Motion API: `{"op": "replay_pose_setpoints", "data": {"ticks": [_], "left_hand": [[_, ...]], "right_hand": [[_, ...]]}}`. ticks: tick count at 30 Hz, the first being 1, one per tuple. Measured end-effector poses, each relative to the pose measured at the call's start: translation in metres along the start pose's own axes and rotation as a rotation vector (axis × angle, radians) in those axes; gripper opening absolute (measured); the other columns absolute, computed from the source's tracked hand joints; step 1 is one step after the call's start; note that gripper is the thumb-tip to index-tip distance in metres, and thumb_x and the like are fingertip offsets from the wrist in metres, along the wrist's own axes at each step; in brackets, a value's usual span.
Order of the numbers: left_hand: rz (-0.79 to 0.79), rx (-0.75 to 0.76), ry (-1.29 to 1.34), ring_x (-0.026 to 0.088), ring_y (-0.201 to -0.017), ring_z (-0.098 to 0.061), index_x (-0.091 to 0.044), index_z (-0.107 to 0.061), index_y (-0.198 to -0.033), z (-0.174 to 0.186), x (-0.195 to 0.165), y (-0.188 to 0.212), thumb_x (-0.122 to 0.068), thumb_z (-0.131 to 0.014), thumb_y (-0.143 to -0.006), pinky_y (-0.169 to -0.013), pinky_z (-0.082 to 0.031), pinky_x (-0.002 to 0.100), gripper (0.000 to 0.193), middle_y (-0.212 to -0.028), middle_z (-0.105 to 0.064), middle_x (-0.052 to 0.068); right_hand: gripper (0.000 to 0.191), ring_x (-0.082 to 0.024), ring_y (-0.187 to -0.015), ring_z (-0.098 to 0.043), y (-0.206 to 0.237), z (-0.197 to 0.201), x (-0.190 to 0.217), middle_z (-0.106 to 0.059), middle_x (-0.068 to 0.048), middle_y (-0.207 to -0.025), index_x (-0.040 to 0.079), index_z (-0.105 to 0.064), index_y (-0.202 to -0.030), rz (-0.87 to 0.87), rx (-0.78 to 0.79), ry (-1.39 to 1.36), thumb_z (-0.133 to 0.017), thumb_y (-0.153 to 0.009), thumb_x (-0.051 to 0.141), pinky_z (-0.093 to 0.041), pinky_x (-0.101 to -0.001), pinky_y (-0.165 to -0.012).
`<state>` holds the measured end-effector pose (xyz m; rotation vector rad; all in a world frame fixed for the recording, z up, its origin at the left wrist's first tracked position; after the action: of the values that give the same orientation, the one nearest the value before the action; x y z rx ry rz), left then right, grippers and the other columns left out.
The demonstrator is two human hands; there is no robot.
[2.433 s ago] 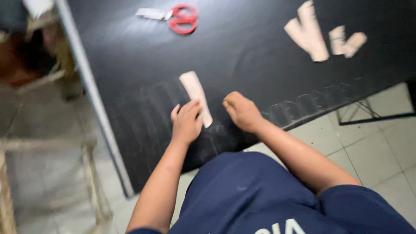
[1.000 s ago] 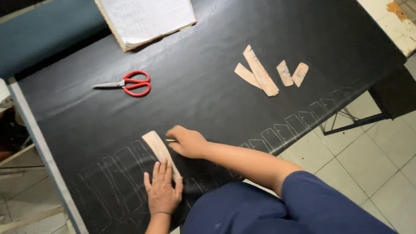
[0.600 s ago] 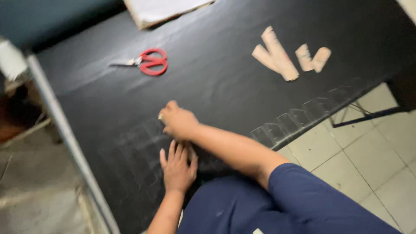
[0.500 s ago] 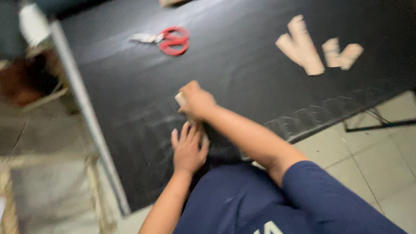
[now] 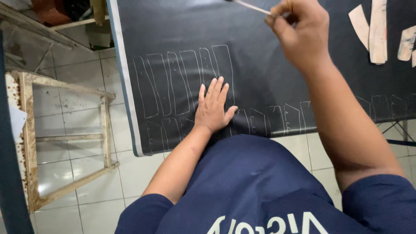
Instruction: The person places a paper pattern on a large black sheet and traces its outline with a pencil. They repeat this process multiple times, moving the pattern to different positions on the sheet to create several identical outlines.
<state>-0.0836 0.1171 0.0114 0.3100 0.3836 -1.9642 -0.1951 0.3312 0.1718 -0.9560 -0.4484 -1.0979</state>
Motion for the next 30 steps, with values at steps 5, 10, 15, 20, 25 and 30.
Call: {"op": "replay_pose_setpoints", "data": {"ticks": [5, 10, 15, 20, 25, 30], "left_hand": [[0.015, 0.043, 0.026, 0.029, -0.156, -0.022, -0.007, -0.043, -0.153, -0.003, 0.002, -0.001, -0.052, -0.068, -0.090, -0.126, -0.011, 0.056, 0.081, -0.166, -0.029, 0.014], [0.082, 0.129, -0.008, 0.032, -0.155, -0.017, -0.010, -0.045, -0.150, -0.009, -0.003, -0.008, -0.045, -0.073, -0.085, -0.123, -0.009, 0.061, 0.079, -0.164, -0.026, 0.015], [0.084, 0.065, 0.107, 0.034, -0.157, -0.015, -0.019, -0.052, -0.147, -0.006, -0.005, -0.022, -0.038, -0.076, -0.084, -0.122, -0.005, 0.065, 0.069, -0.164, -0.027, 0.014], [0.064, 0.004, 0.183, 0.032, -0.158, -0.015, -0.023, -0.057, -0.145, -0.006, -0.002, -0.017, -0.041, -0.075, -0.087, -0.125, -0.003, 0.064, 0.064, -0.166, -0.028, 0.011], [0.049, 0.008, 0.176, 0.034, -0.157, -0.016, -0.025, -0.058, -0.146, -0.008, -0.002, -0.016, -0.041, -0.074, -0.087, -0.123, -0.002, 0.064, 0.063, -0.165, -0.028, 0.012], [0.047, -0.013, 0.186, 0.034, -0.157, -0.019, -0.026, -0.061, -0.142, -0.005, -0.003, -0.015, -0.042, -0.074, -0.087, -0.124, -0.003, 0.064, 0.059, -0.165, -0.030, 0.012]], "right_hand": [[0.018, -0.026, -0.090, -0.070, 0.091, -0.037, 0.029, -0.067, -0.008, -0.107, 0.008, -0.068, -0.096, 0.170, 0.146, 0.231, -0.080, -0.083, 0.003, -0.056, -0.0353, -0.077], [0.022, -0.024, -0.084, -0.072, 0.154, -0.080, 0.002, -0.068, -0.007, -0.112, 0.009, -0.072, -0.103, -0.046, 0.341, 0.256, -0.081, -0.085, 0.019, -0.057, -0.0363, -0.072], [0.027, -0.023, -0.087, -0.072, 0.161, -0.077, -0.028, -0.066, -0.008, -0.115, 0.009, -0.071, -0.116, -0.170, 0.275, 0.210, -0.077, -0.093, 0.021, -0.057, -0.0366, -0.077], [0.046, -0.023, -0.098, -0.066, 0.156, -0.073, -0.059, -0.059, -0.009, -0.120, 0.014, -0.069, -0.133, -0.279, 0.351, 0.201, -0.078, -0.089, 0.019, -0.053, -0.0364, -0.083], [0.050, -0.022, -0.096, -0.063, 0.161, -0.076, -0.064, -0.056, -0.007, -0.123, 0.018, -0.067, -0.137, -0.371, 0.390, 0.193, -0.078, -0.088, 0.019, -0.052, -0.0351, -0.084], [0.049, -0.021, -0.098, -0.064, 0.160, -0.075, -0.058, -0.056, -0.007, -0.124, 0.018, -0.067, -0.137, -0.361, 0.385, 0.193, -0.077, -0.089, 0.019, -0.053, -0.0356, -0.085]]}}
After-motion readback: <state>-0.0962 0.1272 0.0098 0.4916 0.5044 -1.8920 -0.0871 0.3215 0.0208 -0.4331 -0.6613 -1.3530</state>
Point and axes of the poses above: each hand's wrist, its own y-axis away from the middle knuckle, its own z-axis out of the back of the hand, x = y × z, the point moved 7 cm from there along -y, towards the middle knuckle
